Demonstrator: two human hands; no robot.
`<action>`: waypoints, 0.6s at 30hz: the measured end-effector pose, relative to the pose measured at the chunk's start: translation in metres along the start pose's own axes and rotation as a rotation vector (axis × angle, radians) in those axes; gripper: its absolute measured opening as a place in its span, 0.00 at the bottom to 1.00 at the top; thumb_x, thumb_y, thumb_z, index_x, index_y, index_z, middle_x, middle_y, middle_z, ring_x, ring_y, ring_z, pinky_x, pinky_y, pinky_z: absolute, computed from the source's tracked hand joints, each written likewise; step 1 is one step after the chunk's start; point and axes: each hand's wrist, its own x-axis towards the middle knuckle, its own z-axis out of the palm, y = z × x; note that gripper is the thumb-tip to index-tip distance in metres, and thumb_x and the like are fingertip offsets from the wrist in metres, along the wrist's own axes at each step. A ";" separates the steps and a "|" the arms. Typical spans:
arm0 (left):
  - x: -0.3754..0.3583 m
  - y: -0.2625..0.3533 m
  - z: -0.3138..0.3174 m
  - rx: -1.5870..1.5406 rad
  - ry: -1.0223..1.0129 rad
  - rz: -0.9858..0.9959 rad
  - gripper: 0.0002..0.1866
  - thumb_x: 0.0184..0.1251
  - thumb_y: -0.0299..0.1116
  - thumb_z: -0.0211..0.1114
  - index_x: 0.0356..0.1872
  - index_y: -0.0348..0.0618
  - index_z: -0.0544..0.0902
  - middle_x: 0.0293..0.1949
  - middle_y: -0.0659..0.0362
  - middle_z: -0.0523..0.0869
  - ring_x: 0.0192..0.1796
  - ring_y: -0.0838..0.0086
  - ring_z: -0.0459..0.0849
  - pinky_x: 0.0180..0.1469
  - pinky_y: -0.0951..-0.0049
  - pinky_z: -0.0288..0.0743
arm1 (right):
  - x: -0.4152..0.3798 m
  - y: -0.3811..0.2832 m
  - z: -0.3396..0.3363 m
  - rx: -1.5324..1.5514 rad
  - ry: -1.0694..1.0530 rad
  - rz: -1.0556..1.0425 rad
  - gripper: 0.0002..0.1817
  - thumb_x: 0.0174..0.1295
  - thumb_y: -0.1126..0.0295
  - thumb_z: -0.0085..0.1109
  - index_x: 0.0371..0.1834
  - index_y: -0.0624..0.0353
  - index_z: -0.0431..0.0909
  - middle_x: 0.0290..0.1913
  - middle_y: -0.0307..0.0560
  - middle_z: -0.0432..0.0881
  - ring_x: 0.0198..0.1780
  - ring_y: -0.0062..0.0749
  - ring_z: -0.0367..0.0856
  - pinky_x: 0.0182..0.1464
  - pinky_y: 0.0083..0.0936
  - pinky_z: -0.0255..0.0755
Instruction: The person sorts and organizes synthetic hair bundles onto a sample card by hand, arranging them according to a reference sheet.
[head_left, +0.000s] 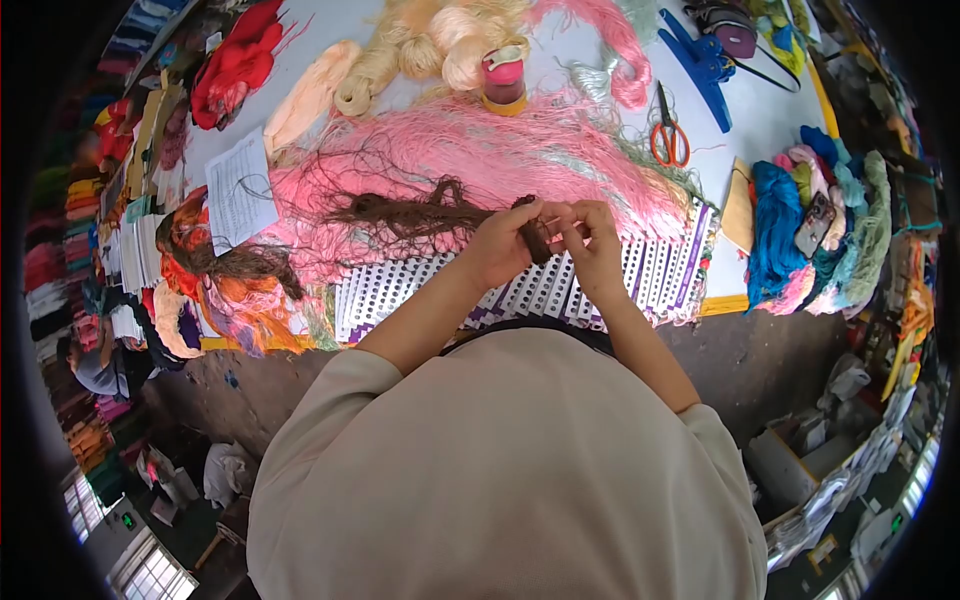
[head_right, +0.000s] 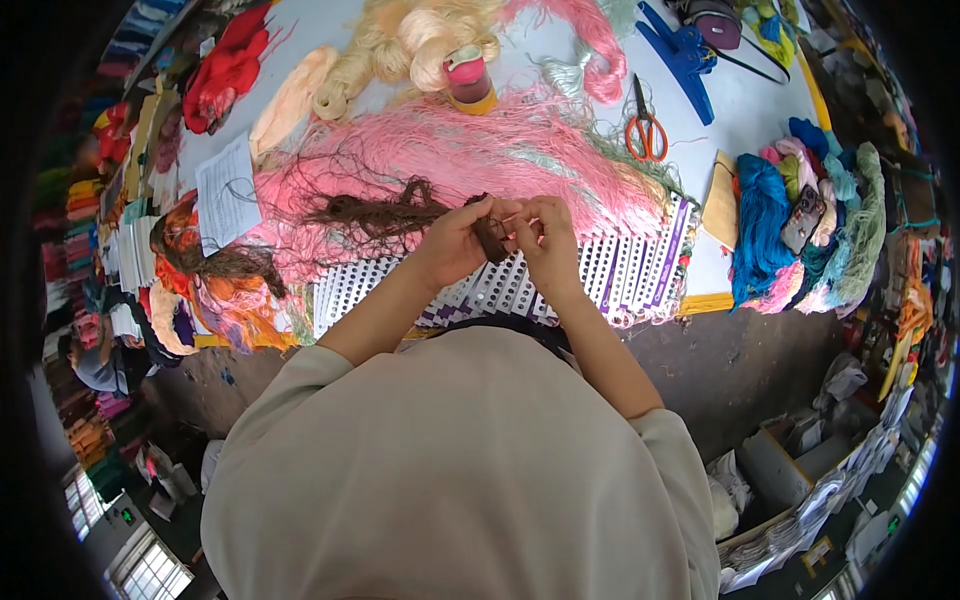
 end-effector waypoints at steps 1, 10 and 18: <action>0.000 0.000 0.002 0.000 -0.001 0.000 0.21 0.78 0.41 0.45 0.53 0.34 0.79 0.48 0.58 0.83 0.52 0.73 0.79 0.58 0.68 0.71 | 0.000 -0.002 0.000 0.000 0.001 0.000 0.09 0.58 0.81 0.60 0.42 0.61 0.78 0.42 0.44 0.73 0.34 0.25 0.74 0.35 0.23 0.71; -0.001 -0.008 0.008 0.077 -0.008 0.000 0.18 0.77 0.40 0.49 0.49 0.36 0.81 0.50 0.58 0.83 0.55 0.71 0.78 0.62 0.66 0.69 | 0.000 -0.001 0.002 -0.049 -0.047 -0.054 0.07 0.60 0.81 0.60 0.40 0.62 0.81 0.44 0.40 0.72 0.38 0.23 0.76 0.35 0.21 0.73; -0.022 0.048 -0.024 0.153 0.238 0.134 0.19 0.73 0.37 0.55 0.50 0.28 0.78 0.52 0.47 0.83 0.54 0.64 0.82 0.56 0.66 0.74 | 0.001 0.027 -0.073 0.839 0.142 0.325 0.03 0.64 0.69 0.60 0.37 0.52 0.78 0.53 0.41 0.79 0.53 0.27 0.76 0.60 0.30 0.66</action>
